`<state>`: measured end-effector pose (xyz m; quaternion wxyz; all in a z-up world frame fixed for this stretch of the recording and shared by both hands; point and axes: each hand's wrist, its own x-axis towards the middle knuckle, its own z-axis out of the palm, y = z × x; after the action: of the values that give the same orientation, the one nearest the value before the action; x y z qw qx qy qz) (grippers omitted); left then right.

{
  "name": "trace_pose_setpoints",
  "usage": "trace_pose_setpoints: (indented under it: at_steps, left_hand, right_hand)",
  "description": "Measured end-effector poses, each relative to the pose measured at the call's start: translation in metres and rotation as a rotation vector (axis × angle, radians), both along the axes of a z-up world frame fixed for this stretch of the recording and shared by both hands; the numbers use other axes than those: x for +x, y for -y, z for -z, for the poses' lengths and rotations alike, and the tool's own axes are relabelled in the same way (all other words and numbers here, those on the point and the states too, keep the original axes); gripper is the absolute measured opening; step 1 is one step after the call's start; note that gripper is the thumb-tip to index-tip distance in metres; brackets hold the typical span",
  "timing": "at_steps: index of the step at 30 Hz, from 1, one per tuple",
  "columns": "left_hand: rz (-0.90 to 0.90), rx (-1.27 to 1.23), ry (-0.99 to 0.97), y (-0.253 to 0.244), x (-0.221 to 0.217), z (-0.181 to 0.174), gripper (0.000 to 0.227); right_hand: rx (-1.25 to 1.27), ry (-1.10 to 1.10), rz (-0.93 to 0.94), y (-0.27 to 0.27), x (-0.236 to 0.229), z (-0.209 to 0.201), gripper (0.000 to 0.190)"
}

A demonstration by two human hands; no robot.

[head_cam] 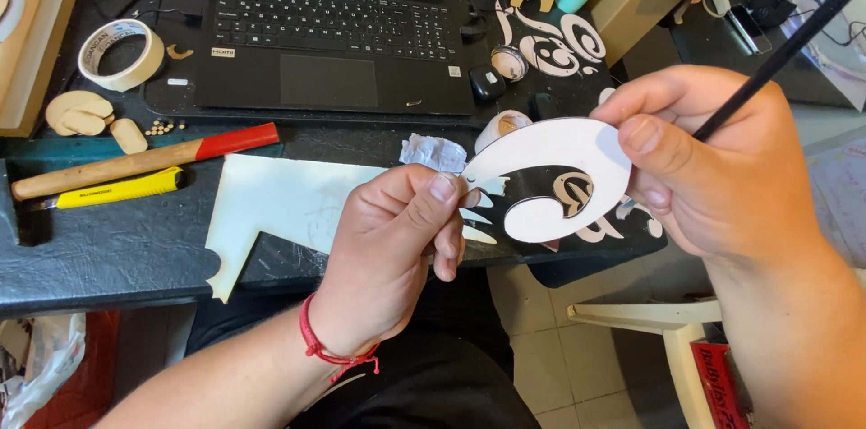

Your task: The person paints a wooden letter 'F' with a light-colored paint using a brush, holding the letter in their left hand and applying paint to the curves and edges. They dip the brush into a container of paint and continue painting the letter, then place it on the table with other painted letters.

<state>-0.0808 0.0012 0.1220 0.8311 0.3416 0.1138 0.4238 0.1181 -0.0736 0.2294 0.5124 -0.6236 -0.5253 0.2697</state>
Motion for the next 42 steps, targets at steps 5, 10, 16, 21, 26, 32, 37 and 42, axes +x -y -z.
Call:
trace_pose_setpoints:
  at_steps: [5, 10, 16, 21, 26, 32, 37, 42]
  left_hand:
    - [0.000, -0.007, -0.015, -0.002, 0.002, 0.001, 0.028]
    - [-0.011, -0.013, -0.038, -0.003, 0.004, 0.004, 0.027]
    - [-0.017, 0.009, -0.059, -0.004, 0.003, 0.005, 0.027]
    - [-0.039, 0.014, -0.054, -0.003, 0.004, 0.006, 0.023]
    - [-0.040, 0.037, -0.061, -0.003, 0.001, 0.005, 0.024]
    - [-0.051, 0.037, -0.068, -0.005, 0.002, 0.007, 0.023]
    - [-0.075, 0.053, -0.124, -0.007, 0.005, 0.010, 0.026]
    - [-0.212, 0.269, -0.070, -0.005, 0.008, 0.019, 0.014]
  right_hand:
    - [-0.010, -0.037, 0.001, -0.001, 0.002, 0.002, 0.032]
    - [-0.005, -0.066, -0.006, -0.003, 0.001, 0.003, 0.031]
    - [0.001, -0.075, -0.019, -0.004, 0.002, 0.006, 0.031]
    - [-0.002, -0.060, -0.022, -0.004, 0.001, 0.007, 0.028]
    - [-0.004, 0.042, -0.005, -0.002, -0.002, 0.008, 0.029]
    - [0.026, 0.279, 0.015, 0.006, -0.007, 0.009, 0.030]
    - [0.082, 0.324, -0.064, 0.009, -0.014, 0.009, 0.042]
    - [0.063, 0.469, 0.029, 0.010, -0.020, 0.009, 0.020]
